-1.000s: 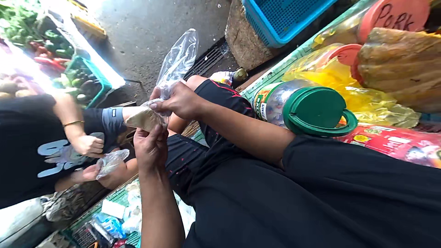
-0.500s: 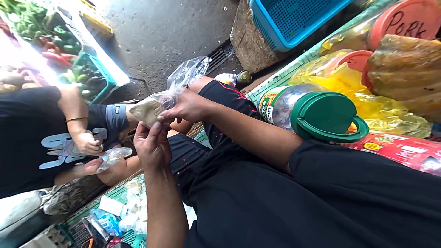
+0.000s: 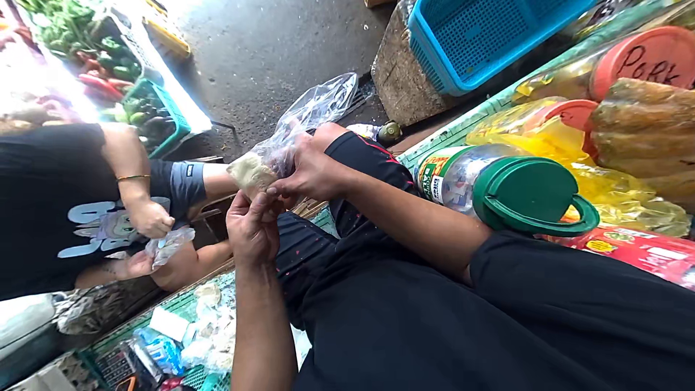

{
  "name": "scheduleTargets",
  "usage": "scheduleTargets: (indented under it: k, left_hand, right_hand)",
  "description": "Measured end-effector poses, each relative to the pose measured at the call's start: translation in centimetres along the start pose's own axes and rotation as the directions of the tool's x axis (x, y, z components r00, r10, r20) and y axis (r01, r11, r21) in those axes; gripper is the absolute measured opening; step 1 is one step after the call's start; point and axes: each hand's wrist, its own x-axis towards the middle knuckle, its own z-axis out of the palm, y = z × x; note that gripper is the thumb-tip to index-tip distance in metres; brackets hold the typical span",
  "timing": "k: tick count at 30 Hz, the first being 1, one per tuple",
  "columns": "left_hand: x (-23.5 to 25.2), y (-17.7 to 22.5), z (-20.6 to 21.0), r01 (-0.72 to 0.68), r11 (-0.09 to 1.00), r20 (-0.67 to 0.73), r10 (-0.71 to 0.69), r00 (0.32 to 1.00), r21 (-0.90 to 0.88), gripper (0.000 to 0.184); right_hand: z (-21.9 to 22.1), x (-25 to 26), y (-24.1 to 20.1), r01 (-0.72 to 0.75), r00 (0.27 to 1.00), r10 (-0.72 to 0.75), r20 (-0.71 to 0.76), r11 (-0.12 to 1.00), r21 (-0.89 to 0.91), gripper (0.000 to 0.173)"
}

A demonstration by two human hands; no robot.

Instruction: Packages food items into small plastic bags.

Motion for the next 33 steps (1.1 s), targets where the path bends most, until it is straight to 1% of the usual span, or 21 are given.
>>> scheduleTargets:
  k: [3,5,6,7,10,12,14,16,19,21,23,26,28,30,31,33]
  left_hand:
    - [-0.1,0.1,0.0,-0.046,0.999,0.006,0.046,0.999,0.022,0.019]
    - [-0.2,0.3,0.0,-0.067,0.997,0.044,0.066,0.997,0.036,0.025]
    - [-0.3,0.4,0.1,-0.062,0.997,0.068,0.059,0.996,0.053,0.028]
    - [-0.4,0.5,0.1,-0.054,0.996,0.089,0.047,0.995,0.077,0.03]
    - [-0.7,0.1,-0.4,-0.073,0.99,0.095,0.061,0.994,0.121,0.027]
    - [-0.7,-0.1,-0.8,-0.1,0.985,0.095,0.087,0.992,0.143,0.026]
    - [-0.7,-0.2,-0.7,-0.111,0.979,0.104,0.094,0.99,0.169,0.03]
    - [-0.7,-0.1,-0.4,-0.122,0.97,0.104,0.102,0.989,0.21,0.034]
    - [-0.4,0.3,-0.1,-0.16,0.963,0.11,0.138,0.984,0.219,0.037]
    - [0.3,0.7,0.0,-0.197,0.959,0.103,0.179,0.979,0.206,0.032]
    - [0.8,1.0,0.4,-0.207,0.961,0.061,0.2,0.978,0.183,0.02]
    - [0.7,1.2,0.4,-0.164,0.985,-0.005,0.164,0.986,0.05,0.016]
    - [0.4,1.0,-0.1,-0.116,0.991,-0.039,0.114,0.993,-0.063,0.017]
    - [0.3,0.8,-0.5,-0.09,0.989,-0.036,0.086,0.996,-0.116,0.017]
    - [0.2,0.9,-0.7,-0.088,0.991,-0.014,0.087,0.996,-0.102,0.017]
    - [0.3,1.3,-1.0,-0.101,0.995,0.049,0.1,0.994,0.019,0.021]
  right_hand:
    - [0.1,0.0,0.1,0.006,1.0,-0.006,0.006,0.997,0.073,0.015]
    - [0.2,-0.2,-0.5,-0.006,1.0,0.01,-0.022,0.986,0.164,0.019]
    - [0.2,-0.3,-0.9,-0.011,0.999,0.018,-0.035,0.982,0.189,0.023]
    - [0.2,-0.3,-1.0,0.012,0.998,0.0,-0.055,0.978,0.207,0.024]
    - [0.6,0.0,-0.7,0.083,0.99,-0.053,-0.134,0.971,0.225,0.014]
    - [0.7,0.1,-0.6,0.084,0.989,-0.053,-0.136,0.969,0.231,0.012]
    - [0.4,0.0,-0.6,0.107,0.991,-0.082,-0.107,0.962,0.252,0.01]
    - [0.3,0.0,-0.9,0.125,0.99,-0.105,-0.096,0.965,0.231,0.012]
    - [0.5,0.0,-1.3,0.085,0.991,-0.068,-0.114,0.984,0.155,0.011]
    - [0.5,0.1,-0.9,0.086,0.992,-0.077,-0.095,0.991,0.1,0.011]
    - [0.5,0.2,-0.4,0.108,0.99,-0.102,-0.097,0.992,0.064,0.011]
    - [0.6,0.1,-0.7,0.108,0.993,-0.101,-0.06,0.984,0.142,0.016]
    - [0.3,0.1,-0.8,0.073,0.997,-0.07,-0.031,0.994,0.081,0.015]
    - [0.2,0.1,-0.9,0.062,0.998,-0.062,-0.021,0.998,-0.001,0.011]
    - [0.1,0.2,-1.0,0.064,0.998,-0.065,-0.016,0.997,-0.033,0.009]
    - [-0.2,0.3,-1.0,0.089,0.996,-0.089,0.01,0.993,-0.075,0.007]
